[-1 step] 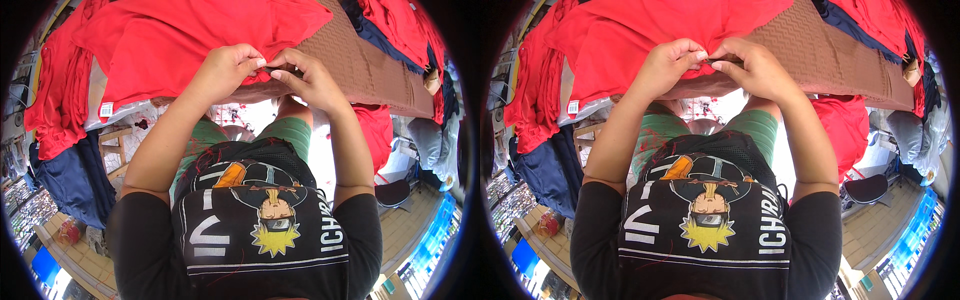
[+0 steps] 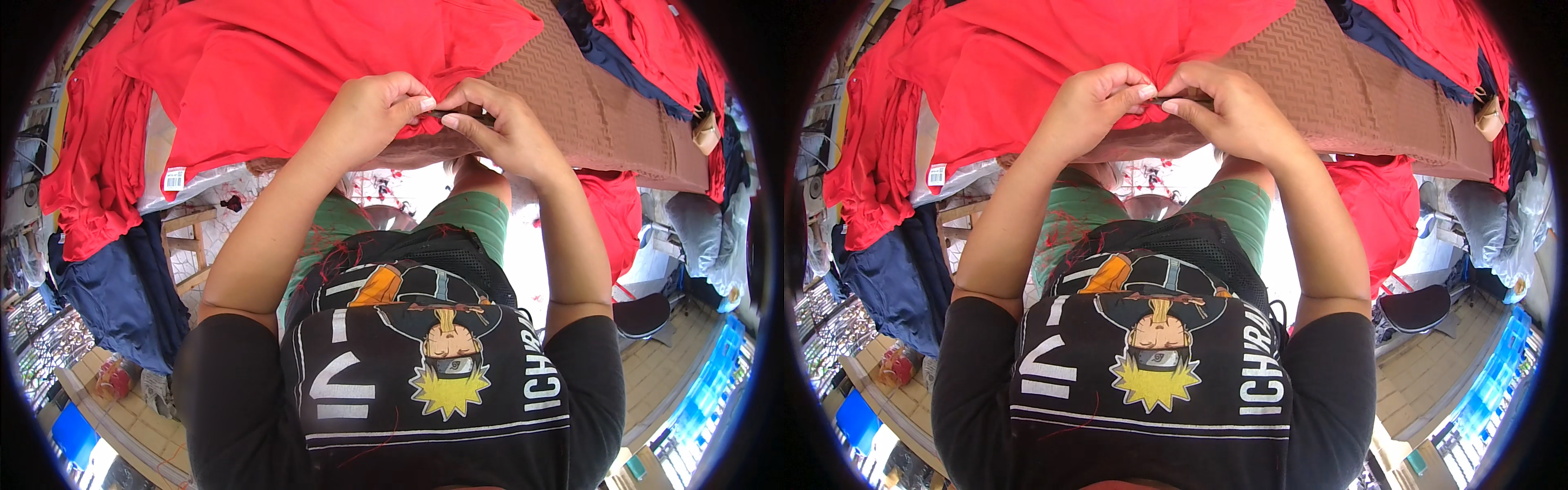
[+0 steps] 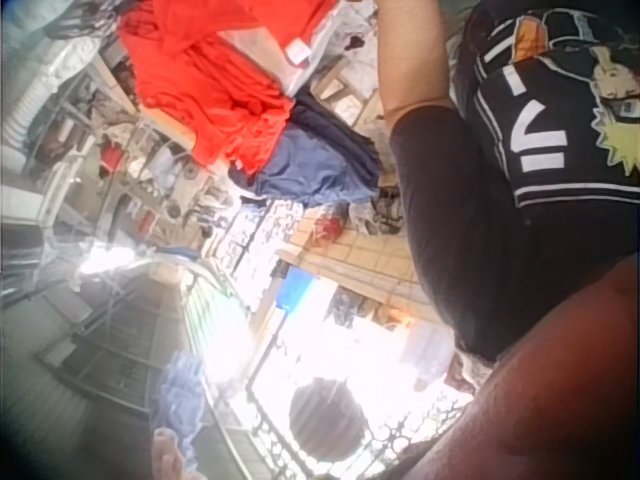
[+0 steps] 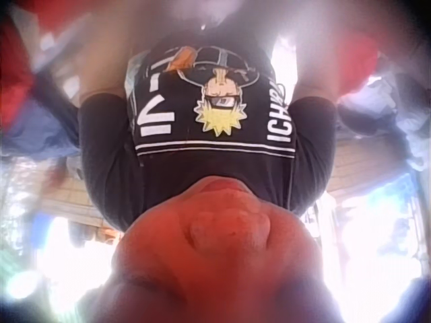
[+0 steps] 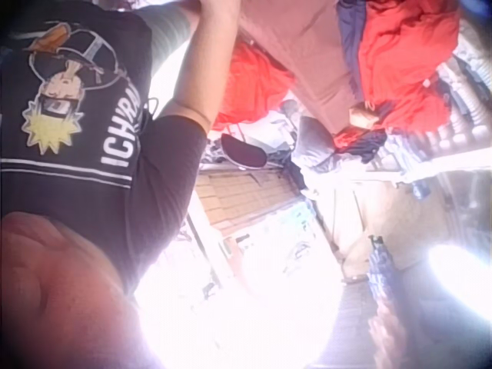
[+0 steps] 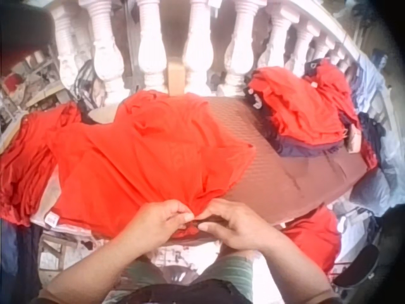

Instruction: The person uses small shears to trim excess thread from the neck and seams of red shirts, handling each garment individually on a table.

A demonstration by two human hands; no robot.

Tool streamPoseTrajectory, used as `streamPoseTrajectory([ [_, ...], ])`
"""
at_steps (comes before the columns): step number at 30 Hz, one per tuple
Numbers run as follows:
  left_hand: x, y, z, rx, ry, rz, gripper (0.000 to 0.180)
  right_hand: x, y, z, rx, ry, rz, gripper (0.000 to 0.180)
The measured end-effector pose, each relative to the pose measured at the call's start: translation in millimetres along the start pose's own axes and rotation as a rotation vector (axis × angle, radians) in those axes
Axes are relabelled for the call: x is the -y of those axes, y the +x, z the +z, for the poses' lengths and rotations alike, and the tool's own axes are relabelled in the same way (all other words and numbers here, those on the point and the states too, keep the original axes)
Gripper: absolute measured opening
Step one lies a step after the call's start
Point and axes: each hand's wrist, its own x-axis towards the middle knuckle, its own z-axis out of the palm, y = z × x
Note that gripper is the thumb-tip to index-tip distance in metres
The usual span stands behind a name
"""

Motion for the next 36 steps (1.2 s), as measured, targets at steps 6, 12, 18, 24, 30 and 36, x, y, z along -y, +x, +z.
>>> streamPoseTrajectory([
  [6,-15.9,-13.2,-9.4,0.045,0.226,0.162,0.018,5.1,-2.0,-5.5,0.011,-0.163,-0.043,0.018],
  [12,-43.2,-50.8,-57.7,0.305,0.312,0.38,0.016,-7.9,-30.4,-5.4,-0.068,-0.149,-0.071,0.033],
  [18,21.2,-31.5,4.2,-0.142,0.637,0.499,0.034,-10.4,-30.1,36.1,-0.054,-0.246,0.068,0.044],
  [24,16.7,-24.1,13.3,-0.31,0.12,0.332,0.022,-24.6,-16.4,45.7,-0.324,0.134,0.067,0.02],
  [30,11.0,-27.3,11.7,-0.372,0.263,0.395,0.021,-18.9,-7.5,44.3,-0.339,0.309,0.123,0.015],
  [36,10.9,-21.6,15.8,-0.473,0.329,0.514,0.019,-20.9,-4.5,43.8,-0.307,0.421,0.193,0.014],
])
